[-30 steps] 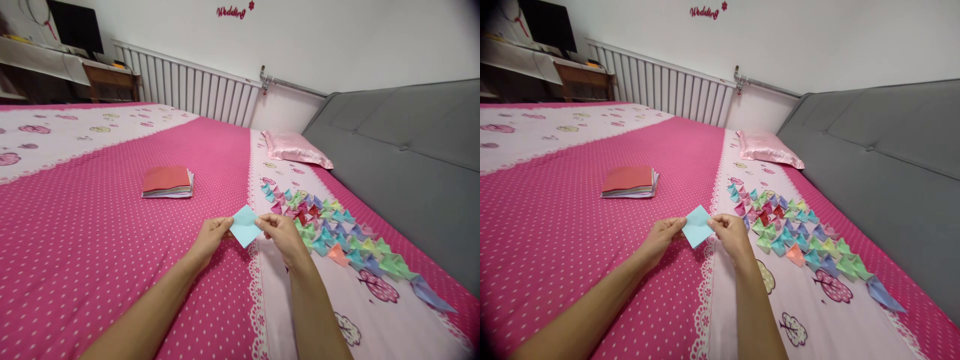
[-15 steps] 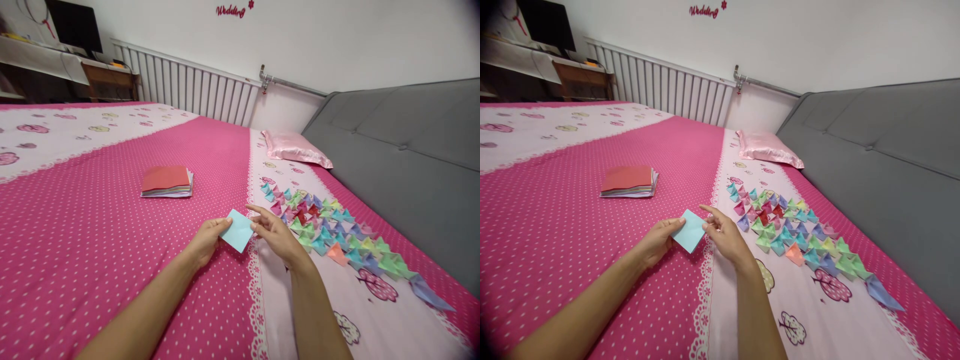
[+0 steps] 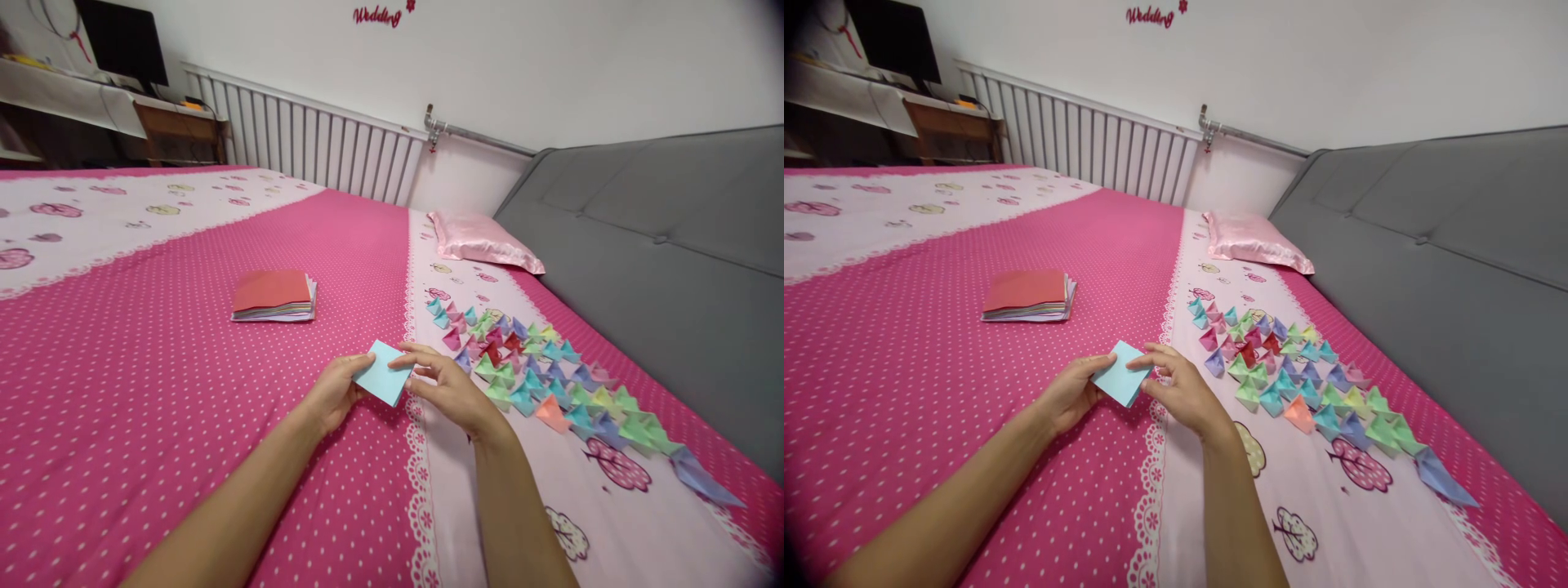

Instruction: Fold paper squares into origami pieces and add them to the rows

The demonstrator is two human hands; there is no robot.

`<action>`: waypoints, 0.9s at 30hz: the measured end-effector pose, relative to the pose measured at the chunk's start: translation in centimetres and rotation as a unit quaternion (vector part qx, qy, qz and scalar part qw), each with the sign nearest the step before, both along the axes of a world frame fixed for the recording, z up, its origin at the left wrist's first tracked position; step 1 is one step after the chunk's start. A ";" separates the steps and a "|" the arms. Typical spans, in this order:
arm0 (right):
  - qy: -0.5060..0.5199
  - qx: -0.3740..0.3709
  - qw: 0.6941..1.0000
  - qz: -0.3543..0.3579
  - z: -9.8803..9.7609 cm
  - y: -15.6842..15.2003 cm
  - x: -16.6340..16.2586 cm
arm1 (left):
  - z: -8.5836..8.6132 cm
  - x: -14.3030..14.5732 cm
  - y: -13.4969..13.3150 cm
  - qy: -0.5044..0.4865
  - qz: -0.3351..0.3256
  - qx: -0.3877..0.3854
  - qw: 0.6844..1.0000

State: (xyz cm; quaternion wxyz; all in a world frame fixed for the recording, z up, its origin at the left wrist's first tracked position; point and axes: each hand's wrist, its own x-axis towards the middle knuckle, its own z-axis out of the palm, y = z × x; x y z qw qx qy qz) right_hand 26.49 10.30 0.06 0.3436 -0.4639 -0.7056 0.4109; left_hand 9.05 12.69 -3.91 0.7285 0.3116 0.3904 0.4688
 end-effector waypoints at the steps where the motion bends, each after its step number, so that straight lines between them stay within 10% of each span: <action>1: 0.000 0.000 1.000 -0.004 -0.1 0.0 -0.1 | 0.0 0.0 0.0 -0.002 -0.004 0.003 1.000; 27: -0.012 0.075 0.980 -0.186 -1.5 1.0 -1.7 | 0.4 0.3 -0.4 -0.036 -0.084 0.052 0.994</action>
